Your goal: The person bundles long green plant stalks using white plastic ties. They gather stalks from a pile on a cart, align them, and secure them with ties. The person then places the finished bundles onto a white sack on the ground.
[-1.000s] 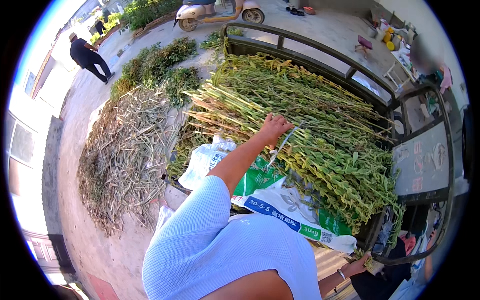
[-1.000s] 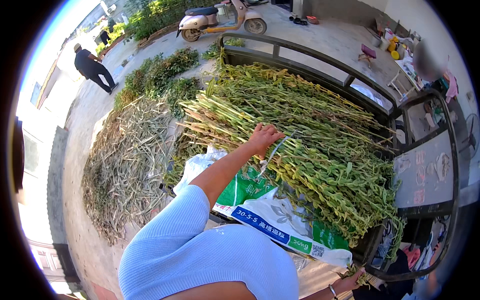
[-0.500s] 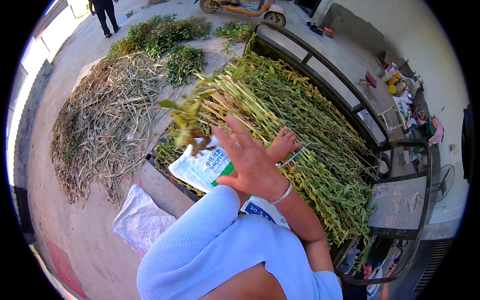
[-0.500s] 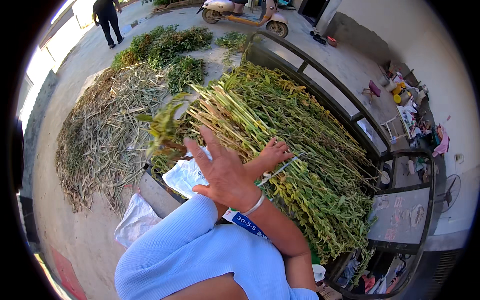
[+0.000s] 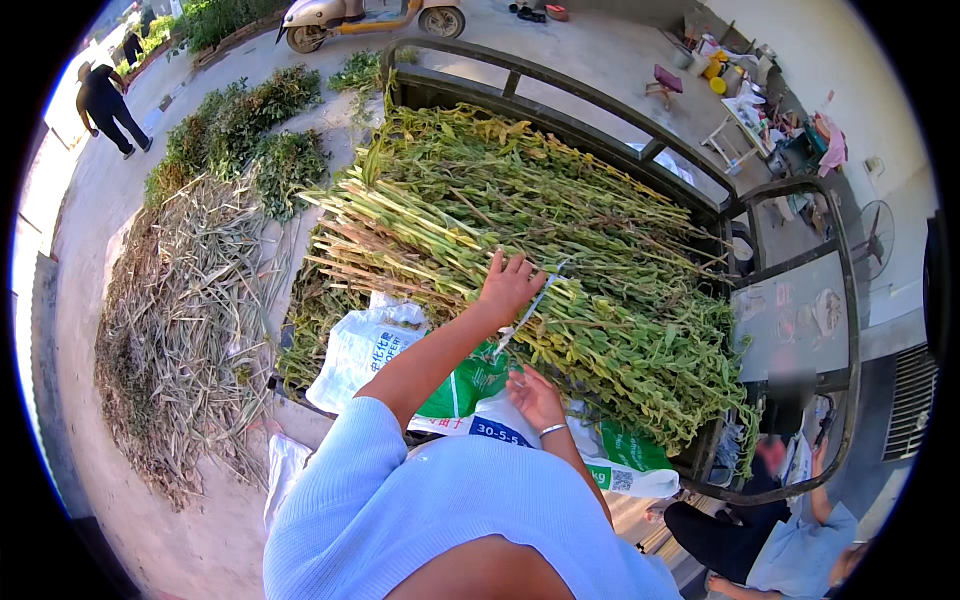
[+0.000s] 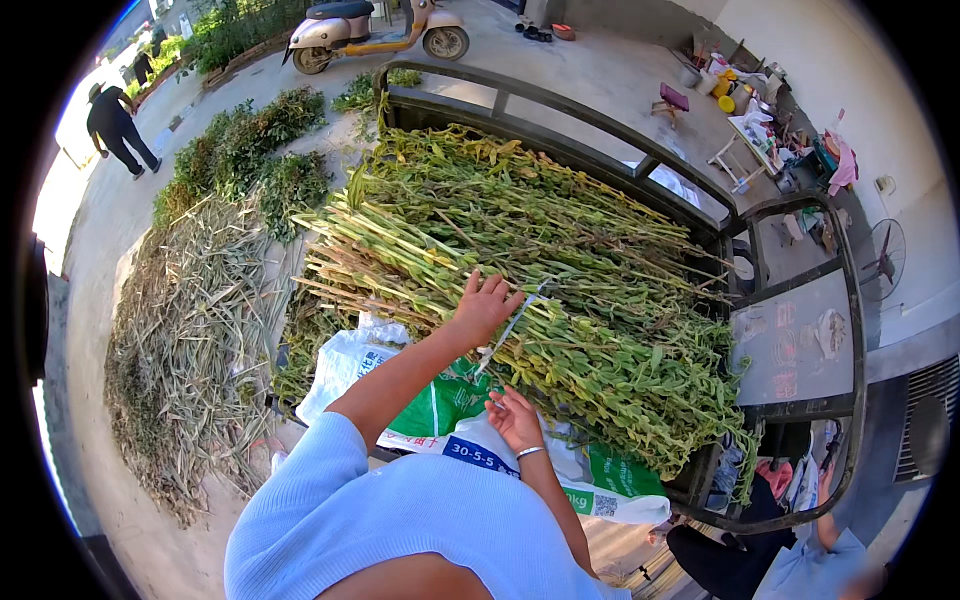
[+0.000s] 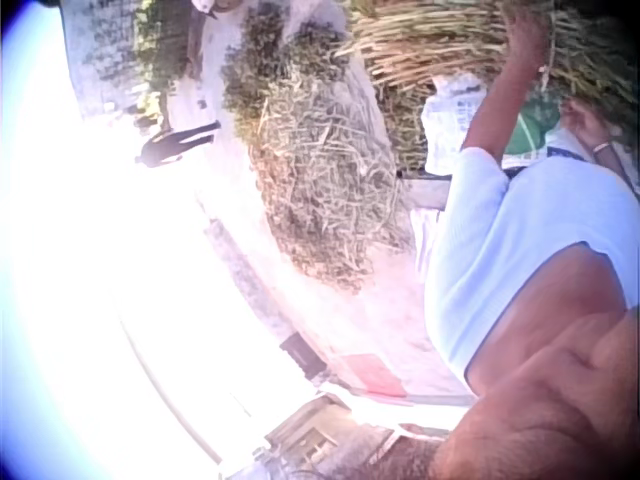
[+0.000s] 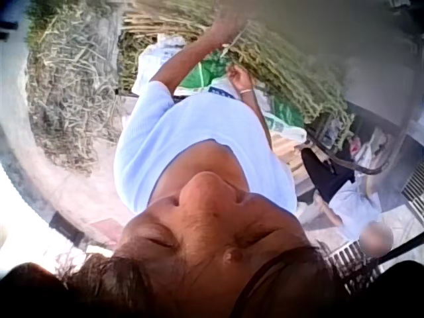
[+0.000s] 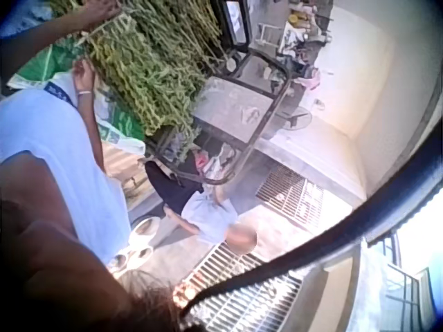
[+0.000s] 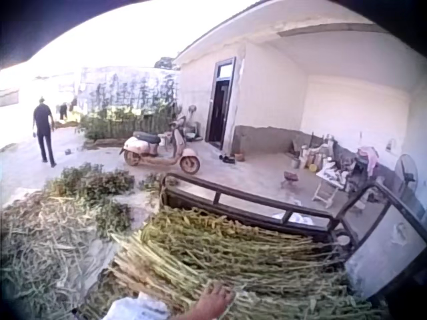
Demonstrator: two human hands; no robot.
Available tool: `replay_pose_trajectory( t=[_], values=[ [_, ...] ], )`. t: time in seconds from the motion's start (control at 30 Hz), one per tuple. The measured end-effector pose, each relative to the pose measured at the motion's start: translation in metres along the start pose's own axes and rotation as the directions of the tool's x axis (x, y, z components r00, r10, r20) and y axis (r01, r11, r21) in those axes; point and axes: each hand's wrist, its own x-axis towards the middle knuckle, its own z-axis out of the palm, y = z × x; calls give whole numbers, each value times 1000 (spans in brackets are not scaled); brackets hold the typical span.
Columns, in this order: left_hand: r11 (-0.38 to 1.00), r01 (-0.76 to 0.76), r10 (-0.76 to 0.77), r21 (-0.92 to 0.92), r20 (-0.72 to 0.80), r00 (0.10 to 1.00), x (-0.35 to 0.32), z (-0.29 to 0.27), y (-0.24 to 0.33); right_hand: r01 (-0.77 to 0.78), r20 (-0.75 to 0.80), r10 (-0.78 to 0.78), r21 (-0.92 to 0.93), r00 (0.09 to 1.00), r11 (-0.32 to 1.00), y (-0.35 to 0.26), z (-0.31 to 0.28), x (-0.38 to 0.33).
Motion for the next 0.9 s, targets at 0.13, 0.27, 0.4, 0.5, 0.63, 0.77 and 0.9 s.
replay_pose_trajectory(
  t=[0.13, 0.27, 0.4, 0.5, 0.63, 0.77, 0.9],
  values=[
    [992, -54, 84, 115, -275, 958, -23, 7, 12, -35, 156, 9, 166, 988, 986, 8, -9, 52],
    [985, -84, 135, 150, -378, 916, -47, -3, 31, -101, 243, 45, 224, 969, 969, 17, -8, 67],
    [991, -99, 122, 85, -331, 936, -71, -13, 43, -40, 269, -25, 232, 963, 972, 24, 0, 60],
    [990, -140, 141, 24, -298, 944, -88, -36, 53, 52, 280, -108, 200, 954, 978, 24, 7, 36],
    [957, -273, 288, 98, -414, 863, -108, -91, 63, -47, 369, -43, 232, 928, 972, 12, 20, -9],
    [941, -330, 335, 80, -380, 862, -112, -103, 68, 594, 539, -287, -569, 792, 569, 18, 0, 2],
    [942, -330, 329, 68, -390, 860, -101, -124, 54, -1, 427, -63, 148, 902, 989, -4, 46, -15]
  ],
)
